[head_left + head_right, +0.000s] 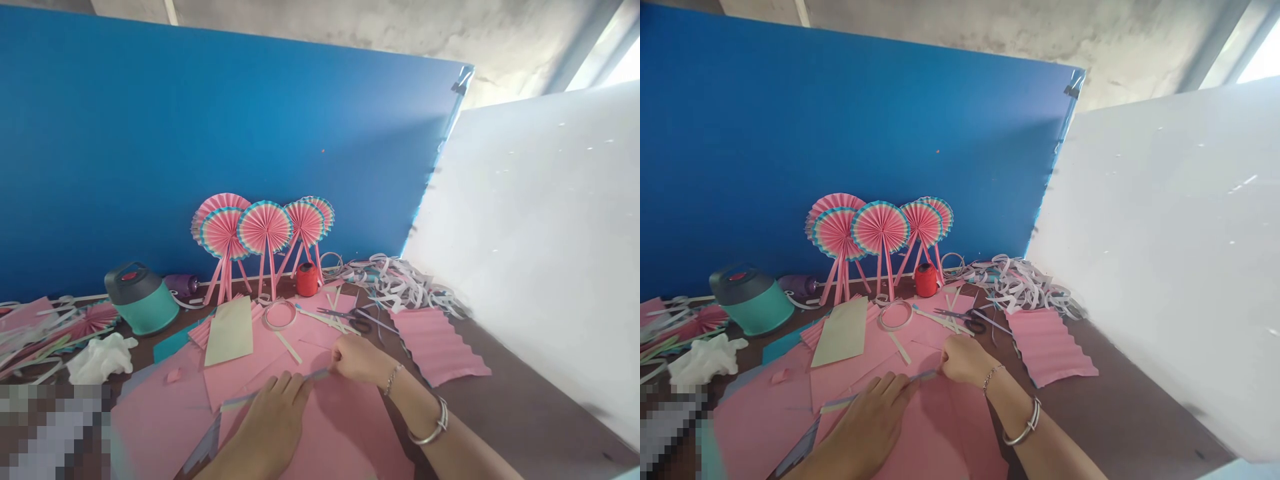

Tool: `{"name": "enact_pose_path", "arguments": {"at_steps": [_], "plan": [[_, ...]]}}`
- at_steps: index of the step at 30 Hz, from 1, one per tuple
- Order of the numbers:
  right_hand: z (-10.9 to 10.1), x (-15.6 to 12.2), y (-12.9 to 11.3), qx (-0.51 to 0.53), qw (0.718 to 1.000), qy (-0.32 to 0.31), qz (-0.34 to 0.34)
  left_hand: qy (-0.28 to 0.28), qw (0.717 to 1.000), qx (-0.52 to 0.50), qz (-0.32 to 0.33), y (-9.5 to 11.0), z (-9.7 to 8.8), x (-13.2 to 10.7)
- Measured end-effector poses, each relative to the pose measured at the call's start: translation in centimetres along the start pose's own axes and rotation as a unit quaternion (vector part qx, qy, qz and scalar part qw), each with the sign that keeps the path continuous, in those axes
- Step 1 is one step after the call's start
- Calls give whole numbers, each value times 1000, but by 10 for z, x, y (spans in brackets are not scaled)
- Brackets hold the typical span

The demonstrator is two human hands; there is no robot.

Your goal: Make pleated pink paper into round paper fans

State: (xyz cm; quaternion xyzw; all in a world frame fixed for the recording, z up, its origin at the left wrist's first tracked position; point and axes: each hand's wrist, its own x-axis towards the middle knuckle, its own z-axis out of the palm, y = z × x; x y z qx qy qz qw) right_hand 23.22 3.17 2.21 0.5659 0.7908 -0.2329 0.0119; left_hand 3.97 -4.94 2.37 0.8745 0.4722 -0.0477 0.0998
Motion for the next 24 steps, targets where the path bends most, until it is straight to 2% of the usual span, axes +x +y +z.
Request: {"name": "enact_pose_path", "arguments": {"at_steps": [10,15,19,21,24], "plan": [[-4,0,7,-2,1000,7,9,11,1000,27,4,-3,13,3],[-10,-4,6,45,999,-19,1,22,1000,12,1,-4,17,1],[-5,-3,4,77,997,-4,7,27,999,22,-16,-4,19,-3],[-1,-2,5,100,995,-1,12,44,998,28,-20,-7,25,-5],[2,0,8,126,992,0,3,99,995,13,-25,-14,39,-7]]}}
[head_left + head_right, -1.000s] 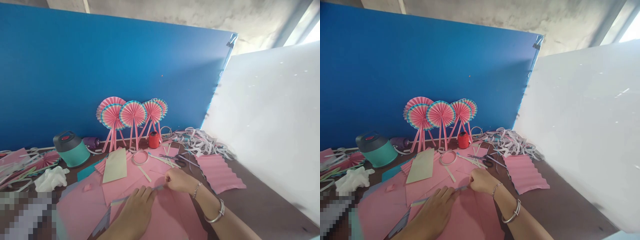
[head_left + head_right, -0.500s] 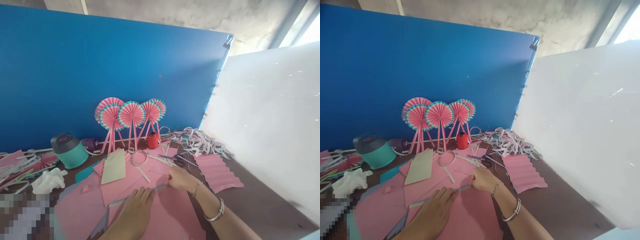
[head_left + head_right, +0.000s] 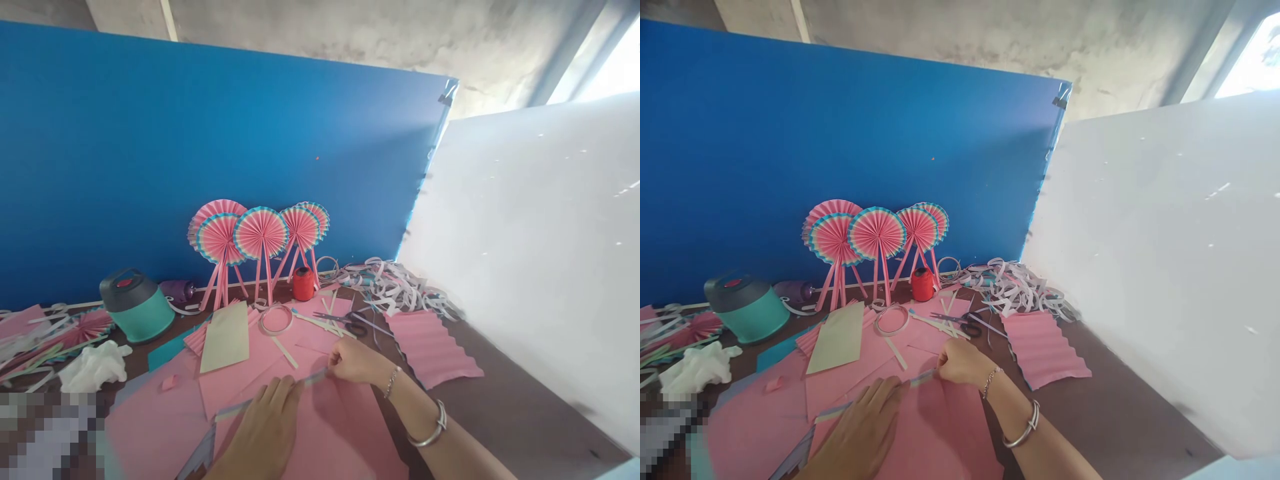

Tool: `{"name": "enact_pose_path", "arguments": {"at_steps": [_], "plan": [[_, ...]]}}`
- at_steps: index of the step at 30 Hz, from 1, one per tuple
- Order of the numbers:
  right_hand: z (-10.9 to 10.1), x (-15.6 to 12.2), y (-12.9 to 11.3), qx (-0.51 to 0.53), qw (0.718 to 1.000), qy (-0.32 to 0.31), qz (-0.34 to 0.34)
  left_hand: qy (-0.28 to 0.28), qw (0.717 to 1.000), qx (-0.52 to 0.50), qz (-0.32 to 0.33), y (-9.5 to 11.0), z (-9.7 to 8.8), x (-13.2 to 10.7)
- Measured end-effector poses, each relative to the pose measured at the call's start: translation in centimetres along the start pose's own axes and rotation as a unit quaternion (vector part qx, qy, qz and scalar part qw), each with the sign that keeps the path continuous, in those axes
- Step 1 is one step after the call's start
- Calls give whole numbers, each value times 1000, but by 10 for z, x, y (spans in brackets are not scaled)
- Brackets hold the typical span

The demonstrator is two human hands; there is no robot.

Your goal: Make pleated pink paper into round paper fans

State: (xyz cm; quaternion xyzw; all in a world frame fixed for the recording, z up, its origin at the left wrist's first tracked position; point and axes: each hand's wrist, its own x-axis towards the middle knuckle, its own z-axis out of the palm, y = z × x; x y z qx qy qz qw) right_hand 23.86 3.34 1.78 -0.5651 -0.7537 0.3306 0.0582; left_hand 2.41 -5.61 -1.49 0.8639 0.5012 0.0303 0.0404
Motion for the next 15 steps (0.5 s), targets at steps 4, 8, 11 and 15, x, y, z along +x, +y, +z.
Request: {"name": "enact_pose_path", "arguments": {"at_steps": [4,8,11,15], "plan": [[-3,1,0,72,994,18,-81,150,985,-61,-66,-9,9,1],[-4,-1,-6,95,984,70,-135,156,966,-174,-114,-15,-2,9],[-4,-2,-9,108,983,64,-135,119,956,-235,-130,-18,-12,13],[-2,0,-6,124,981,61,-139,113,948,-266,-130,-18,-16,15]]}}
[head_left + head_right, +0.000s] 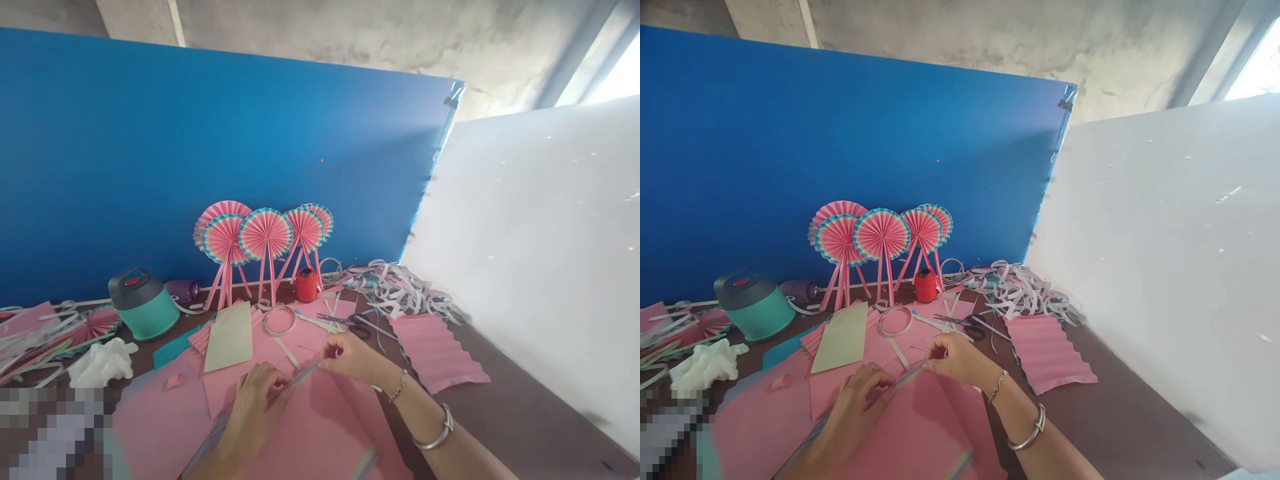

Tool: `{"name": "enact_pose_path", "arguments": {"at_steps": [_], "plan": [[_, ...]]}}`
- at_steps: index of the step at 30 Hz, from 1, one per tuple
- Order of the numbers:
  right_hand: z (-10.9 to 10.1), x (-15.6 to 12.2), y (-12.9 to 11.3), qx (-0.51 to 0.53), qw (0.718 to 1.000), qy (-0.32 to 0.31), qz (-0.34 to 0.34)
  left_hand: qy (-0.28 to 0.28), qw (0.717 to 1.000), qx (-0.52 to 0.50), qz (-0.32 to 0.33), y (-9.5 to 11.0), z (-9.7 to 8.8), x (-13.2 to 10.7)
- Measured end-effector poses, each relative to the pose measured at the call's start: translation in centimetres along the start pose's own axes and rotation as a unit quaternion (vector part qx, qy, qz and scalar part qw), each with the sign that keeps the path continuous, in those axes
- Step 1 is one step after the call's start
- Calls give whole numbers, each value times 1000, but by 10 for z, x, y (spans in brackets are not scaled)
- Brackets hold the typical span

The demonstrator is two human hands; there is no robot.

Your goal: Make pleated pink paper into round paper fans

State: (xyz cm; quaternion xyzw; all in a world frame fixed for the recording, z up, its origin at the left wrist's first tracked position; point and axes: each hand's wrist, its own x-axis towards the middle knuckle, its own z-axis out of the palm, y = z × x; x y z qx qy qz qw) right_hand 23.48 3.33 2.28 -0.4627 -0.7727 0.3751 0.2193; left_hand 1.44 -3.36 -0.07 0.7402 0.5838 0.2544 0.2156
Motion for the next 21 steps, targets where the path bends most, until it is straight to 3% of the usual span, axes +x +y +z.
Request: {"name": "enact_pose_path", "arguments": {"at_steps": [7,12,17,21], "plan": [[1,3,6,37,999,-10,7,21,1000,-3,1,0,1,0],[2,5,3,110,994,17,17,30,1000,-7,-5,-3,1,1],[-8,12,13,192,969,138,71,32,998,-45,-32,-6,0,6],[-12,19,31,84,961,250,83,50,989,-110,-82,-10,0,8]]}}
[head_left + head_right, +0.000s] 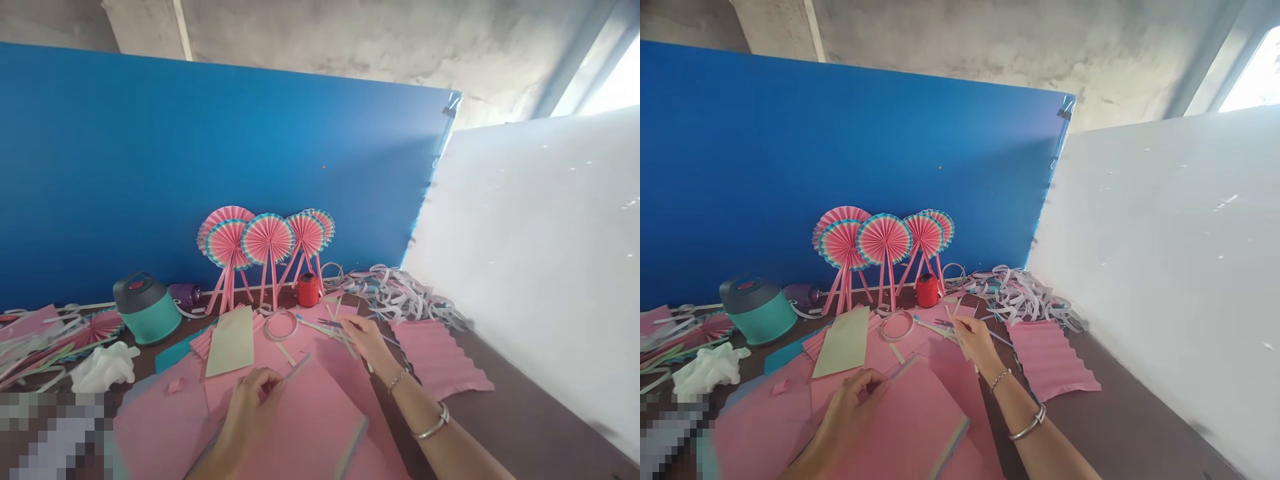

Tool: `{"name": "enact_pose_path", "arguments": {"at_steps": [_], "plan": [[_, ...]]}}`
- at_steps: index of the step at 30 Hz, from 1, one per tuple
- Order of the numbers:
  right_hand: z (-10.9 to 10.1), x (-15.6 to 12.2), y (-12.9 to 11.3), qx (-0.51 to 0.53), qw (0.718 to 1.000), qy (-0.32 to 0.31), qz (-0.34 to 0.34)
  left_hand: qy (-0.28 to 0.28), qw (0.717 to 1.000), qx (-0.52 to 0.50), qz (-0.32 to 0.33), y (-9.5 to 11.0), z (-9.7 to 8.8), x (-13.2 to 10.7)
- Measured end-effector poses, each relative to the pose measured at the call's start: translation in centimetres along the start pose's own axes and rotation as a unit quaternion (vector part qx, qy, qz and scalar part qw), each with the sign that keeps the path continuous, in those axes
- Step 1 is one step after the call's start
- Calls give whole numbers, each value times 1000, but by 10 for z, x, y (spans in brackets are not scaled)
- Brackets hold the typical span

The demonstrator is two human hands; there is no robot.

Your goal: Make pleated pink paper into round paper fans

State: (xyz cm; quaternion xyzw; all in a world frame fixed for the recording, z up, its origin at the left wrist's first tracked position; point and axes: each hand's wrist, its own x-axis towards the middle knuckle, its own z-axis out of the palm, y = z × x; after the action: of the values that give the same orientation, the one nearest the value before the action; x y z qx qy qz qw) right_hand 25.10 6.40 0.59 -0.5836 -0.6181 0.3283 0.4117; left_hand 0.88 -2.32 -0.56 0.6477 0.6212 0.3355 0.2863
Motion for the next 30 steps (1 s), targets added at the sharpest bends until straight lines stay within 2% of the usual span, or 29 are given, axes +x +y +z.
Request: {"name": "enact_pose_path", "arguments": {"at_steps": [2,5,8,11,13,16,18,20,24,30], "plan": [[0,4,8,-84,992,72,-55,11,998,-54,-22,-3,0,2],[-3,6,16,-197,959,168,-114,39,988,-146,-43,-5,-2,6],[-9,7,19,-251,943,197,-92,69,970,-223,-73,-3,-8,7],[-12,6,17,-237,945,211,-81,90,952,-273,-105,3,-14,5],[-10,5,13,-199,957,189,-90,98,945,-290,-115,6,-16,4],[-4,1,4,-79,991,74,-79,96,941,-302,-123,6,-17,2],[2,-3,-2,5,998,-7,-64,97,940,-305,-123,4,-17,3],[7,-7,-6,50,995,-61,-64,102,940,-302,-118,2,-16,4],[14,-11,-6,74,992,-73,-73,93,944,-293,-120,-1,-15,5],[13,-11,-7,171,982,-67,-46,25,945,-302,-121,-1,-15,9]]}}
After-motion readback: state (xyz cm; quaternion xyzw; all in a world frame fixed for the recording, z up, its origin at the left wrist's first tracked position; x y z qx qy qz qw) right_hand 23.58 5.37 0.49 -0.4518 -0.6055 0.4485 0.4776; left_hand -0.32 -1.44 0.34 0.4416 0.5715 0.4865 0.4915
